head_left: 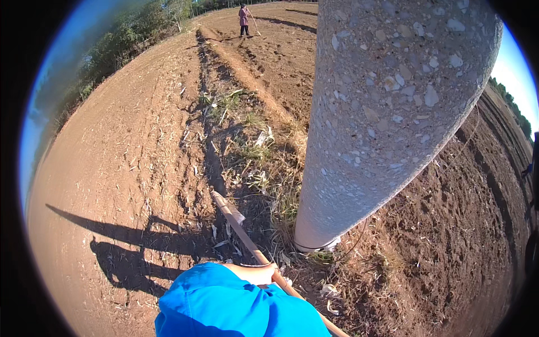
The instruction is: The person uses a hoe to till and level the soil in a field. They repeatedly strike and drag the hoe across the ground to break up clumps and smooth the surface, working near a concrete pole and dry vegetation.
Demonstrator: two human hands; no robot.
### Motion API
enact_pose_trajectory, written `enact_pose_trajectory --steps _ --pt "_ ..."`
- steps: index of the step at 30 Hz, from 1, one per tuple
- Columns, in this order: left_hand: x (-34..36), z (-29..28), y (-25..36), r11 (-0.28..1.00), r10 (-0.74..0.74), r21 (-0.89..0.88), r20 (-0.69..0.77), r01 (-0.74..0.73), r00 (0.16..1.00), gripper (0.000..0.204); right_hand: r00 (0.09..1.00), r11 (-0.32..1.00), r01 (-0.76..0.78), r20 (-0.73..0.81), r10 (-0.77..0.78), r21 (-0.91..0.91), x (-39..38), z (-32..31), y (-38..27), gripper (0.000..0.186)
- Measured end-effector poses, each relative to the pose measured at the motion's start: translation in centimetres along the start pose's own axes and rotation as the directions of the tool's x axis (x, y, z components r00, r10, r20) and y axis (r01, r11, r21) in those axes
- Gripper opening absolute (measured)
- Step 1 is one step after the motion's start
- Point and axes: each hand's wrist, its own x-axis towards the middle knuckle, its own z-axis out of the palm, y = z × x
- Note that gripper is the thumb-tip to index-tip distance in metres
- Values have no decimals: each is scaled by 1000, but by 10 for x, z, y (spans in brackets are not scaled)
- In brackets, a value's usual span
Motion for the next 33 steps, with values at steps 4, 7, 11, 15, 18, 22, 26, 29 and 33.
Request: enact_pose_trajectory --steps 4,7,11,15,18,22,26,29,33 --pt "-24 -5 -51 989 -52 -145 -87 39 995 17 989 988 145 3 -145 -54 48 -1 43 30" --pt "-38 34 -91 965 -53 -259 -63 35 997 21 983 974 185 19 -184 -129 59 -21 86 30" --pt "-56 62 -152 958 -89 -278 -64 68 994 21 973 967 231 27 -230 -106 71 -11 141 30" --pt "-76 87 -201 970 -140 -213 -110 114 984 21 950 948 311 37 -309 -69 83 -40 145 30" --pt "-81 113 -221 940 -168 -299 2 161 986 21 947 945 321 26 -320 -64 86 -50 150 30" --pt "-102 149 -225 967 -152 -202 45 158 987 23 947 942 323 32 -321 -95 87 -78 147 30" --pt "-117 167 -211 980 -190 87 180 177 965 26 936 928 352 58 -348 -121 94 -99 137 30" --pt "-118 175 -209 964 -178 254 394 79 902 30 930 918 368 75 -360 -148 96 -114 133 30" --pt "-96 157 -182 957 -5 248 537 -153 844 23 915 895 404 90 -394 -189 100 -128 126 31"
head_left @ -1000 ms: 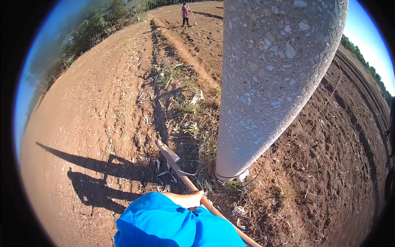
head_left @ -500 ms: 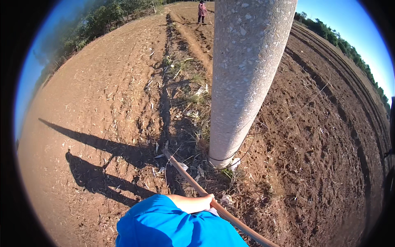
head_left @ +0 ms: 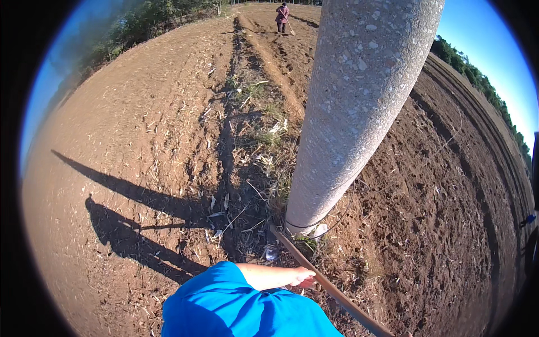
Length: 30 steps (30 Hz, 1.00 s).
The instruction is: The person uses a hoe to till and level the soil in a field. They repeatedly strike and drag the hoe across the ground to break up clumps and smooth the surface, working near a concrete pole and dry vegetation.
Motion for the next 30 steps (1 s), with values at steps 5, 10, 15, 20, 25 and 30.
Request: enact_pose_trajectory --steps 5,10,15,20,25,30 --pt "-25 -84 43 990 141 40 -267 -135 953 19 998 994 -14 -59 20 105 13 -18 -3 22" --pt "-55 -172 -2 974 173 223 -620 -40 765 16 996 978 -12 -87 30 206 15 -10 9 24" --pt "-90 -225 -106 974 204 87 -724 -207 658 29 986 994 106 -130 -99 41 25 -2 31 25" --pt "-100 -164 -156 997 13 63 -748 52 663 27 979 985 141 -165 -123 103 29 7 44 26" --pt "-83 -144 -187 993 1 -104 -438 -52 899 21 975 967 164 -180 -129 197 25 21 51 26" --pt "-69 -87 -168 983 128 180 -541 -34 831 28 976 959 167 -176 -128 230 13 33 59 26"
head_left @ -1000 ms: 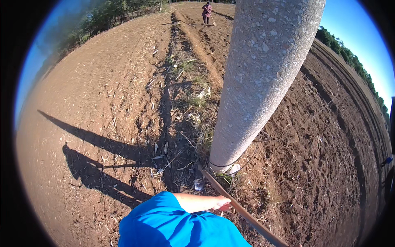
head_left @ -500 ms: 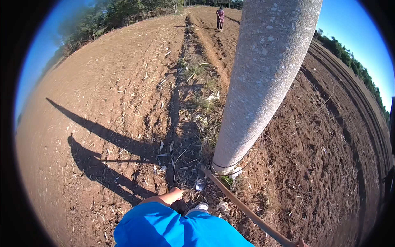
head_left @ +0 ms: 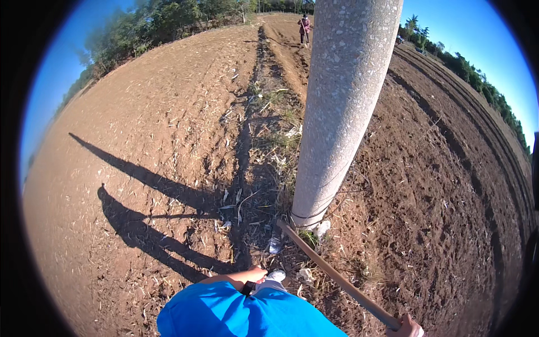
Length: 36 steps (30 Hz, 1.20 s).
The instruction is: The person uses a hoe to till and level the soil in a field. They repeatedly strike and drag the hoe across the ground to break up clumps and smooth the surface, working near a concrete pole and dry vegetation.
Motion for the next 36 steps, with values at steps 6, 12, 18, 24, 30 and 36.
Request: enact_pose_trajectory --steps 6,12,18,24,30,36 --pt "-16 -13 -22 998 24 68 -82 -18 996 26 999 999 31 16 -32 35 -16 9 8 27" --pt "14 -51 -62 979 -76 -187 41 82 996 27 999 998 24 21 -25 63 -35 10 19 27" --pt "12 -34 -72 992 91 -86 -6 -91 996 26 1000 989 -19 -9 20 146 -49 35 31 29" --pt "0 -52 -100 856 166 -505 63 -112 984 19 975 982 162 -168 -145 93 -47 22 12 34" --pt "-21 -17 -54 986 84 -126 -184 -108 979 18 991 953 39 -137 2 300 -51 64 43 35" --pt "-43 -21 -28 996 19 91 -177 -3 984 26 986 998 15 -168 -25 -61 -54 1 -5 36"
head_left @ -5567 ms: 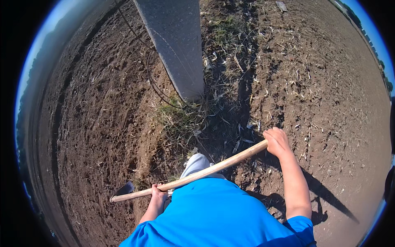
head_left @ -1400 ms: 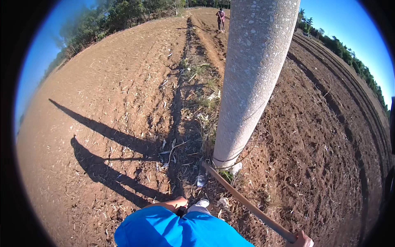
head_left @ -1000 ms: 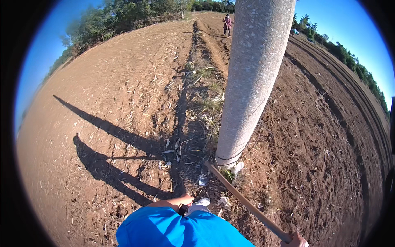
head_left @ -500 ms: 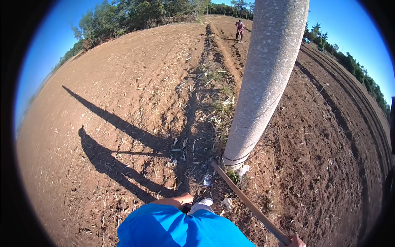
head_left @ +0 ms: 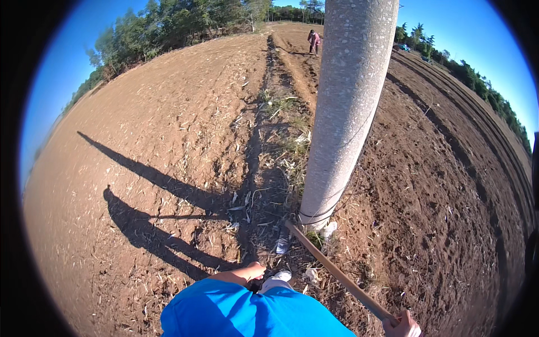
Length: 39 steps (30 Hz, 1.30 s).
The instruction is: The person uses a hoe to till and level the soil in a field. They repeatedly strike and drag the hoe across the ground to break up clumps and smooth the surface, working near a concrete pole and dry vegetation.
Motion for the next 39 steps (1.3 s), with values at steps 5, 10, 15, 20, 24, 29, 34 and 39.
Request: enact_pose_trajectory --steps 5,10,15,20,24,29,34,39 --pt "7 8 -1 999 37 -27 42 -36 998 28 997 996 -71 2 71 50 1 -6 -5 34" --pt "29 14 -14 992 27 -128 146 -8 989 26 995 993 -48 -87 57 104 -2 -2 0 29" --pt "39 16 -22 1000 25 -13 173 -23 985 25 992 998 -50 -114 55 46 -4 1 0 31" --pt "46 4 -27 981 -2 -184 331 66 944 21 991 997 -64 -117 67 34 -7 7 3 34" --pt "37 17 -22 997 10 -76 174 3 985 20 990 999 -42 -134 41 -7 -8 9 4 37" --pt "32 4 -26 976 31 -215 325 42 945 22 988 998 -63 -143 62 -5 -7 12 5 39" --pt "25 17 -18 994 33 -113 221 -8 975 21 988 996 -81 -131 85 34 -9 12 5 40" --pt "32 13 -23 986 37 -170 244 5 969 25 991 996 -84 -104 86 21 -10 13 4 43"
